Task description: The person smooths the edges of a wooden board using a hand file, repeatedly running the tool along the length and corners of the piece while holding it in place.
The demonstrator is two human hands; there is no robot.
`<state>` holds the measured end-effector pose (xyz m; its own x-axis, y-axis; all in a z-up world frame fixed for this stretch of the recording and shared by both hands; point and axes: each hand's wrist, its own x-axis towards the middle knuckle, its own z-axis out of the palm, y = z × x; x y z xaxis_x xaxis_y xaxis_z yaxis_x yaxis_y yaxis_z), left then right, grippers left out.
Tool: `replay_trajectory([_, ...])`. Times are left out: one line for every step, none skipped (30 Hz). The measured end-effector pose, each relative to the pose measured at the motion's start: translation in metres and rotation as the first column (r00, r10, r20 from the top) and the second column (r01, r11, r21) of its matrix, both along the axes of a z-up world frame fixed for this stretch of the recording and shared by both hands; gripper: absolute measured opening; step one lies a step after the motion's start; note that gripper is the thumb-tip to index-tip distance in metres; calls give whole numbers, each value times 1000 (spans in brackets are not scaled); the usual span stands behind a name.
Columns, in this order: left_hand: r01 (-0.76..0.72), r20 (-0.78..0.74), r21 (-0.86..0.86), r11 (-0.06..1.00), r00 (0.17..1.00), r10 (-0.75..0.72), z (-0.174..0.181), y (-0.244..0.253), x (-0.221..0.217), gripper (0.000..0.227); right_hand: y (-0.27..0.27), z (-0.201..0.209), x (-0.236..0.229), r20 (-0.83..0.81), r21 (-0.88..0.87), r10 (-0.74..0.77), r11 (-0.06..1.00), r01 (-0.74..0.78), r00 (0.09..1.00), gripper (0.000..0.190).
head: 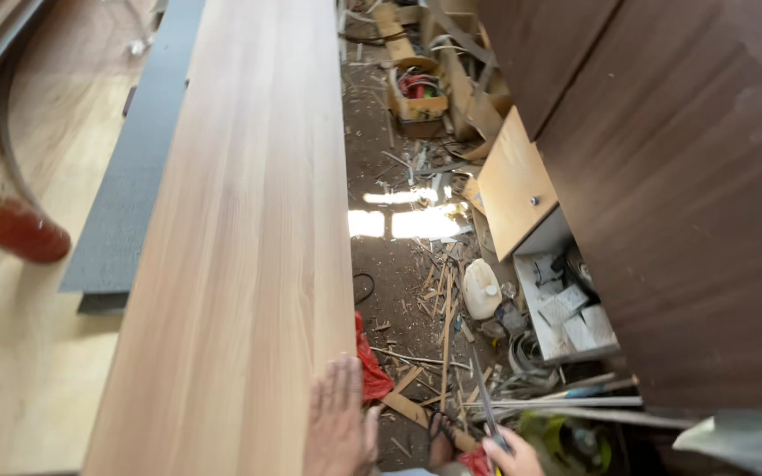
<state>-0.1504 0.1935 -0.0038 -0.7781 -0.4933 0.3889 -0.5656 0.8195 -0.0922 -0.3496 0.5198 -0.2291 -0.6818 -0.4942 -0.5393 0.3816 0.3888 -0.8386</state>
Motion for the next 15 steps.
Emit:
replay_trajectory([-92,30,-8,996,995,93,-1,5,0,94,-39,33,-39,-5,12,61,998,-61,998,31])
replay_trajectory([-128,21,-3,992,992,128,-6,10,-4,94,-64,68,-57,-14,17,97,995,-97,995,31])
replay_trajectory([-190,4,77,979,982,190,-11,15,-7,91,-91,102,-73,-26,-81,70,994,-72,997,33])
replay_trajectory([-249,-10,150,957,967,253,-16,18,-6,89,-121,135,-83,-28,-183,42,982,-46,999,35])
replay_trajectory([-282,-16,152,947,958,287,-32,26,-11,89,-142,166,-102,-35,-182,78,980,-83,996,35])
replay_trajectory([-424,-107,-21,906,901,419,-50,34,-15,59,-164,195,-118,-151,-236,235,935,-266,960,29])
replay_trajectory([-562,-216,-178,808,823,526,-68,41,-19,44,-188,224,-132,-271,-268,374,856,-442,887,26])
replay_trajectory([-595,-206,-175,784,801,562,-67,47,-21,44,-207,233,-145,-262,-265,413,838,-477,872,26])
replay_trajectory([-610,-227,-186,770,789,570,-67,50,-21,46,-229,243,-156,-255,-338,437,796,-503,863,33])
replay_trajectory([-637,-251,-194,746,767,590,-68,53,-23,48,-259,252,-166,-251,-406,474,740,-536,844,45])
replay_trajectory([-680,-244,-189,709,731,637,-70,57,-24,48,-276,262,-173,-244,-401,525,711,-578,815,45])
replay_trajectory([-710,-246,-151,688,701,669,-73,63,-26,55,-297,271,-179,-267,-461,548,649,-605,792,46])
replay_trajectory([-739,-250,-112,665,668,700,-76,70,-27,66,-318,280,-184,-288,-520,569,583,-625,770,47])
replay_trajectory([-789,-245,-112,604,611,753,-64,77,-33,66,-336,293,-182,-282,-519,631,533,-668,723,47])
replay_trajectory([-823,-238,-37,567,559,795,-52,82,-38,73,-355,305,-180,-312,-495,635,527,-691,707,50])
